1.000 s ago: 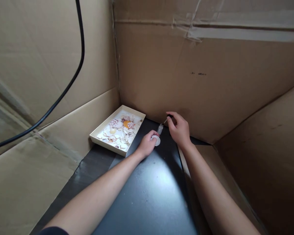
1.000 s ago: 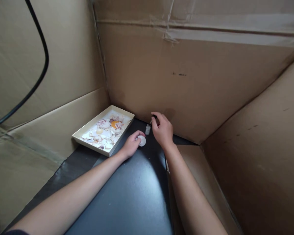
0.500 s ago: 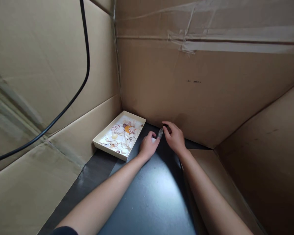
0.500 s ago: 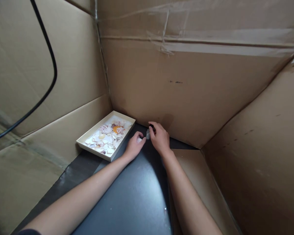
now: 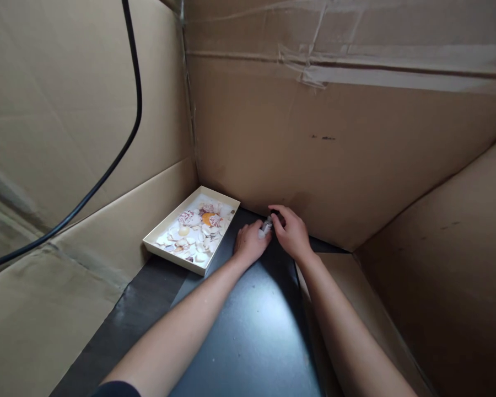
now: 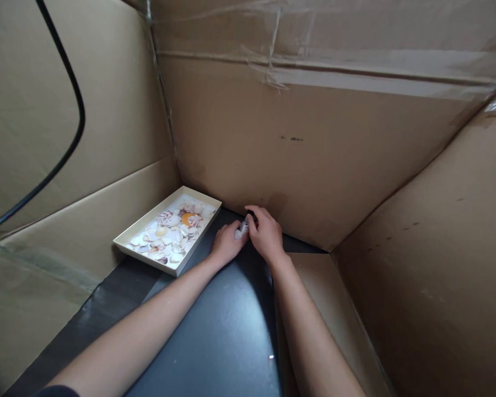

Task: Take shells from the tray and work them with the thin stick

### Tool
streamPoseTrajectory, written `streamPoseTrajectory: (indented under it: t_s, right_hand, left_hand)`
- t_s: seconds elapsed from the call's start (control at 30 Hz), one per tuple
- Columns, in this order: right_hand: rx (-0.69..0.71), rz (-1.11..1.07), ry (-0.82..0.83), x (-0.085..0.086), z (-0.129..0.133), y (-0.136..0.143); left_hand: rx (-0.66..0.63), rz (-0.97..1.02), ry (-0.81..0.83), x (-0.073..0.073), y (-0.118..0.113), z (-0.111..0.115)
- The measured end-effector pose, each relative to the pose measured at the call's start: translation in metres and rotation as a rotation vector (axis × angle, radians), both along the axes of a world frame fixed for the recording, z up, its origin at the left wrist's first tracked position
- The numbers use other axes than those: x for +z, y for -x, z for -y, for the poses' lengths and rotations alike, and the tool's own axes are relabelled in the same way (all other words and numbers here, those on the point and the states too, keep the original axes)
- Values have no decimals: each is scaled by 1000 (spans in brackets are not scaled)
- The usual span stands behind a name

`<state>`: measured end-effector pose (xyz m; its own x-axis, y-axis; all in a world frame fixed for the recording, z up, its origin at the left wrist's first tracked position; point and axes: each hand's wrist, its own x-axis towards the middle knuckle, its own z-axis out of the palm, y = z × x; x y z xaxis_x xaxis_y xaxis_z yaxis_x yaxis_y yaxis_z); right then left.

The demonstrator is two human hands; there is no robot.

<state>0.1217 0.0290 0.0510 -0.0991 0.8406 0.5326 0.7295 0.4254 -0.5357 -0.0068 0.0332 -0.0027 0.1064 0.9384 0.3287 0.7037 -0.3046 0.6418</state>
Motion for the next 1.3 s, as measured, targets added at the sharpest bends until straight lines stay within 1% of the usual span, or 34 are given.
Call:
streamPoseTrajectory:
  t_s: [0.1, 0.2, 0.37, 0.53, 0.7, 0.9, 1.0, 1.17, 1.3]
  right_hand:
    - [22, 11, -11, 7, 0, -5]
    - [8, 5, 8, 12, 1, -9]
    - [-28, -30, 61, 14, 1, -13]
    - [-30, -74, 30, 11, -1, -14]
    - [20, -139, -14, 11, -2, -11]
    - [108, -210, 71, 11, -3, -10]
    - [116, -222, 77, 10, -3, -10]
    - [37, -117, -12, 13, 1, -7]
    - [-6, -2, -24, 16, 4, -6]
  left_hand:
    - [-38, 120, -31, 0, 0, -1]
    - [-60, 240, -33, -1, 0, -2]
    - [-76, 356, -47, -1, 1, -1]
    - [-73, 388, -38, 1, 1, 1]
    - [-79, 436, -32, 2, 1, 0]
    - [-93, 471, -14, 2, 1, 0]
    - [-92, 483, -10, 2, 1, 0]
    - [-68, 464, -29, -1, 1, -3]
    - [-18, 464, -61, -4, 1, -7]
